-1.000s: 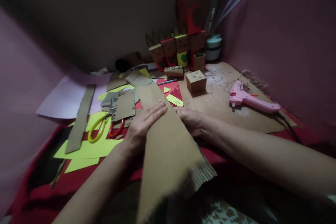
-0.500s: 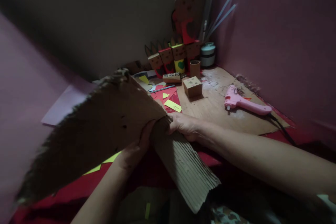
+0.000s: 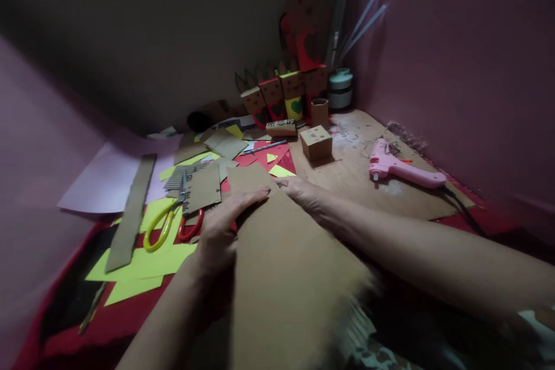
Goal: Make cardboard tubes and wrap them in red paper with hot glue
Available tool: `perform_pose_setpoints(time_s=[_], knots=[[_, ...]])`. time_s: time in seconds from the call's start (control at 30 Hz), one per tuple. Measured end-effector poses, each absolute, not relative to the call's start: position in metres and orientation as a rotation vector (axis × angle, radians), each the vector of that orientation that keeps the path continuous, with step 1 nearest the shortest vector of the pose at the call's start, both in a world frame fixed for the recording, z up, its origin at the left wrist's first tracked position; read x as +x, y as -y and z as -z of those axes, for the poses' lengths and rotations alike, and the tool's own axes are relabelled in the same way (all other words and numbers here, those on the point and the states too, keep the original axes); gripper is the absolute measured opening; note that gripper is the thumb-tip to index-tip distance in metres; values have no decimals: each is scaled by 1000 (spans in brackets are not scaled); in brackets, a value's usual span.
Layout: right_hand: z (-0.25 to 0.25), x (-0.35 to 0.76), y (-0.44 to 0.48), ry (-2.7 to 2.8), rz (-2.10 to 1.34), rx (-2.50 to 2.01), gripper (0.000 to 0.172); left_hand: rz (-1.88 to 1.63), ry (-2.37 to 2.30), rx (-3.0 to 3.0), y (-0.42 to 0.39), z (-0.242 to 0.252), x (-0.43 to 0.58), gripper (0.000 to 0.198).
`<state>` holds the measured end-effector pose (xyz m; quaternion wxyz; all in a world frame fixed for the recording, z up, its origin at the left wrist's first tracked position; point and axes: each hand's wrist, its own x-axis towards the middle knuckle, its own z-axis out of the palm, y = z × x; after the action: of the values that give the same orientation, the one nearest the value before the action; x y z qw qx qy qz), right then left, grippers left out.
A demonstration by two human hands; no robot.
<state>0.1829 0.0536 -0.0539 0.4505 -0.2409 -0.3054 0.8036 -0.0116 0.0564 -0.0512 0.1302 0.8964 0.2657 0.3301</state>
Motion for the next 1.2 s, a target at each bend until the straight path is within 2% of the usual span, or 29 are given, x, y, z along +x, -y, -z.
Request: perform_pose_setpoints(time_s=[0.1, 0.3, 0.47, 0.6, 0.73, 0.97, 1.07, 1.2], knots=[[55, 180, -51, 798, -1929, -594, 39, -897, -596, 2797, -69, 50, -11, 50], [58, 180, -47, 830, -1888, -551, 45, -865, -587, 2901, -70, 58, -8, 57], [62, 182, -46, 819, -1889, -504, 45, -901, -765, 2683, -62, 57, -2, 41], [63, 183, -46, 817, -1920, -565, 57, -1144, -1195, 2178, -58, 58, 4, 33], [62, 181, -45, 833, -1933, -578, 68, -1293, -1274, 1885, -56, 58, 9, 28], [66, 177, -45, 847, -1930, -618, 73, -1421, -1556, 1551, -49, 44, 20, 33], [67, 178, -43, 849, -1953, -646, 71, -1434, -1690, 1546, -47, 37, 21, 32], [62, 181, -45, 865, -1990, -697, 64, -1438, -1601, 1598, -51, 41, 18, 34]])
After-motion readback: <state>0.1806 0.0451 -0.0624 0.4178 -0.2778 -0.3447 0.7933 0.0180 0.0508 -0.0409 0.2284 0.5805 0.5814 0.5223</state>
